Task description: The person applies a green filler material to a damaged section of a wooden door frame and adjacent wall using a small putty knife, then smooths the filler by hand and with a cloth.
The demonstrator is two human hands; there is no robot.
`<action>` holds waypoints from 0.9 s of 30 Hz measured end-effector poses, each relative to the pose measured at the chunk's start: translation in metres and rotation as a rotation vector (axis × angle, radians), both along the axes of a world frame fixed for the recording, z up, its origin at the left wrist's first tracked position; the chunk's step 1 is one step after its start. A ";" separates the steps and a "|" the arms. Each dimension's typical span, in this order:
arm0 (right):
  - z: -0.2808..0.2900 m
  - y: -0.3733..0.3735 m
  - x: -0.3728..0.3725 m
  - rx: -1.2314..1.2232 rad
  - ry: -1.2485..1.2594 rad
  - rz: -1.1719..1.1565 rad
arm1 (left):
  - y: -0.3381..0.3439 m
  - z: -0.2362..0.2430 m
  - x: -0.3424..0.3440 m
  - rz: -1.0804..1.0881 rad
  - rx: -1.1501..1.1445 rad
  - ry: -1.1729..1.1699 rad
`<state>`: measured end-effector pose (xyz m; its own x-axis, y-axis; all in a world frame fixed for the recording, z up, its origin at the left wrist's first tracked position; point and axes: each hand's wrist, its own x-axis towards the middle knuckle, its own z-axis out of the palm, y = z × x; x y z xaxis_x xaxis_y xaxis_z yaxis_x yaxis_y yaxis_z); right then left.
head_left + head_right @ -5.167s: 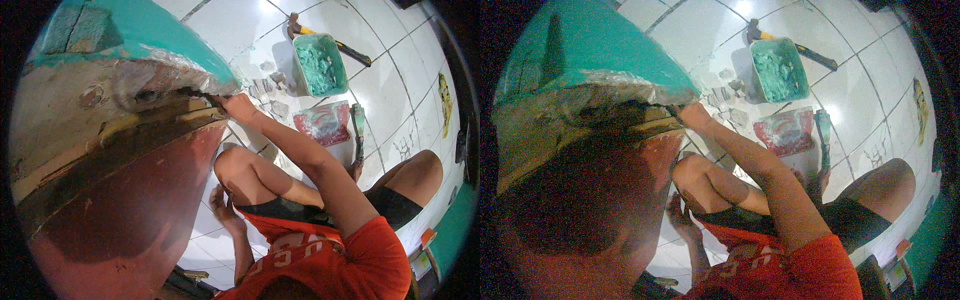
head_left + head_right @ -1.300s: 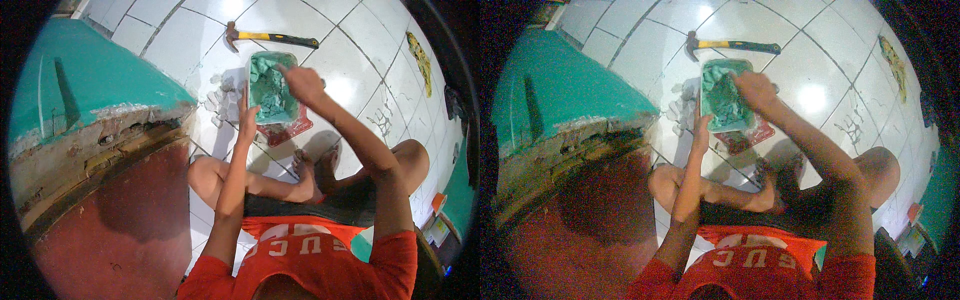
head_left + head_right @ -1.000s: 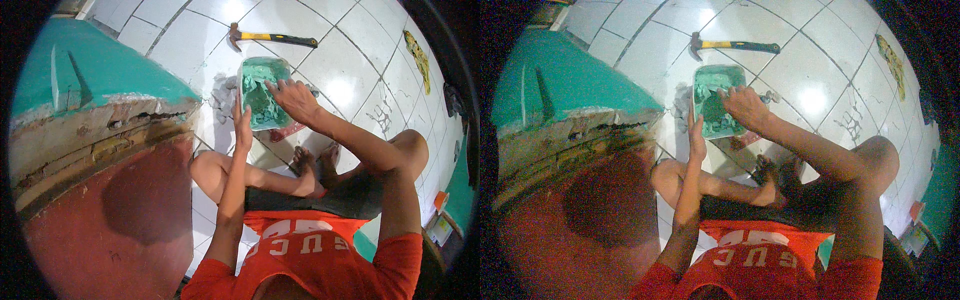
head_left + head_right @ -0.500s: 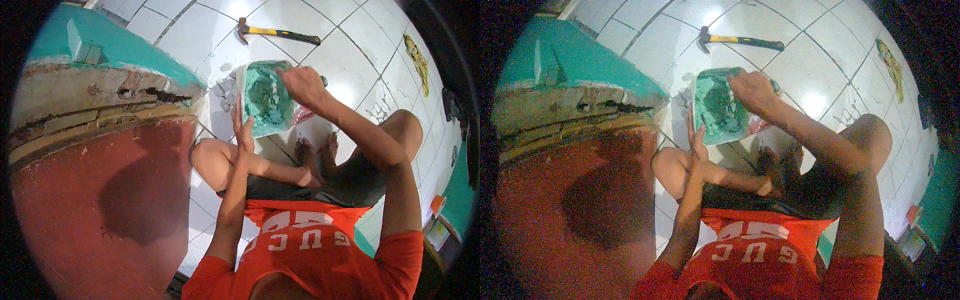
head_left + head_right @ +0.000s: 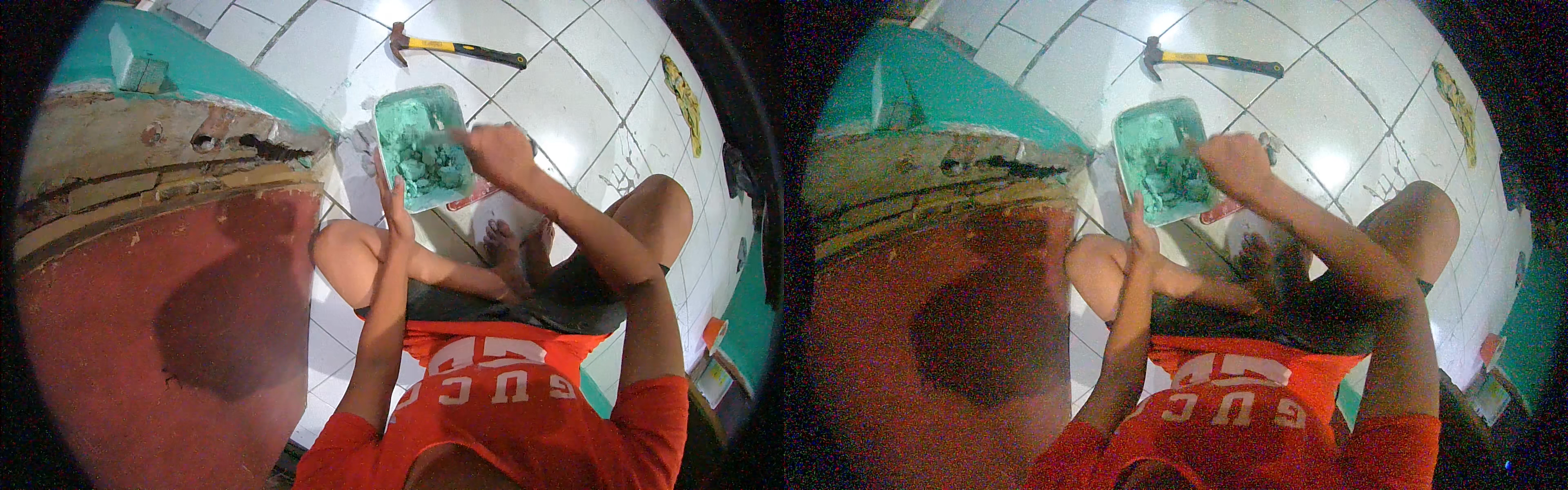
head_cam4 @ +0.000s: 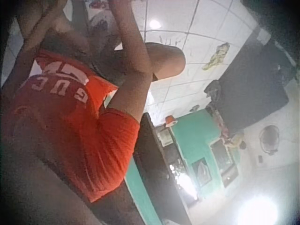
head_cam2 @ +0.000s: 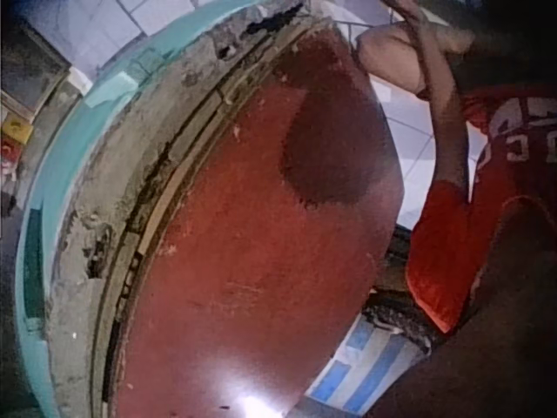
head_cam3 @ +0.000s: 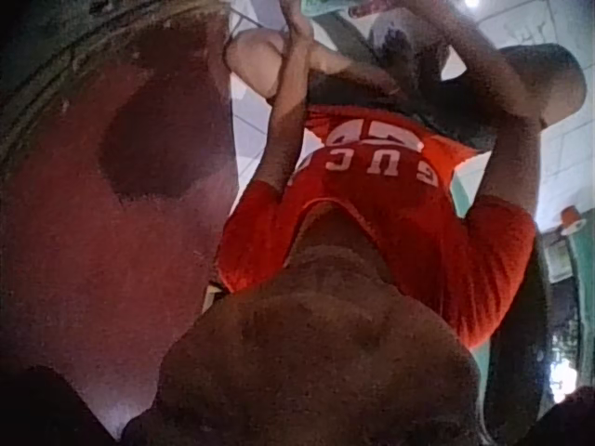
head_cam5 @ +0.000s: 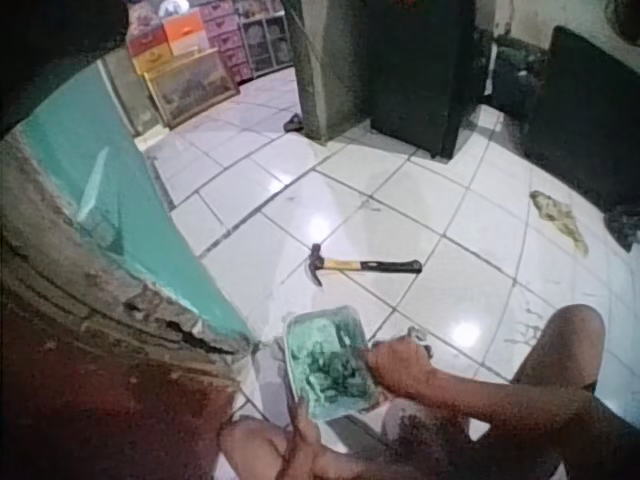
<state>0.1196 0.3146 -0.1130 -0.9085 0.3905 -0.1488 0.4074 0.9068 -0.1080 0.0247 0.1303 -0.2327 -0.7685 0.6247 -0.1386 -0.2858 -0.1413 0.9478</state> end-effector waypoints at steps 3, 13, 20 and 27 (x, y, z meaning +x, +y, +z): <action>0.013 0.018 -0.029 -0.028 -0.025 -0.090 | -0.014 -0.028 -0.009 0.006 0.005 -0.111; -0.024 0.013 -0.015 -0.269 -0.016 -0.157 | 0.000 0.003 -0.005 -0.076 0.089 -0.027; -0.023 -0.009 -0.005 -0.204 -0.189 0.018 | 0.010 0.024 0.002 -0.037 0.064 -0.098; 0.003 0.001 -0.012 -0.179 -0.107 -0.087 | 0.004 0.024 0.006 -0.002 0.062 -0.160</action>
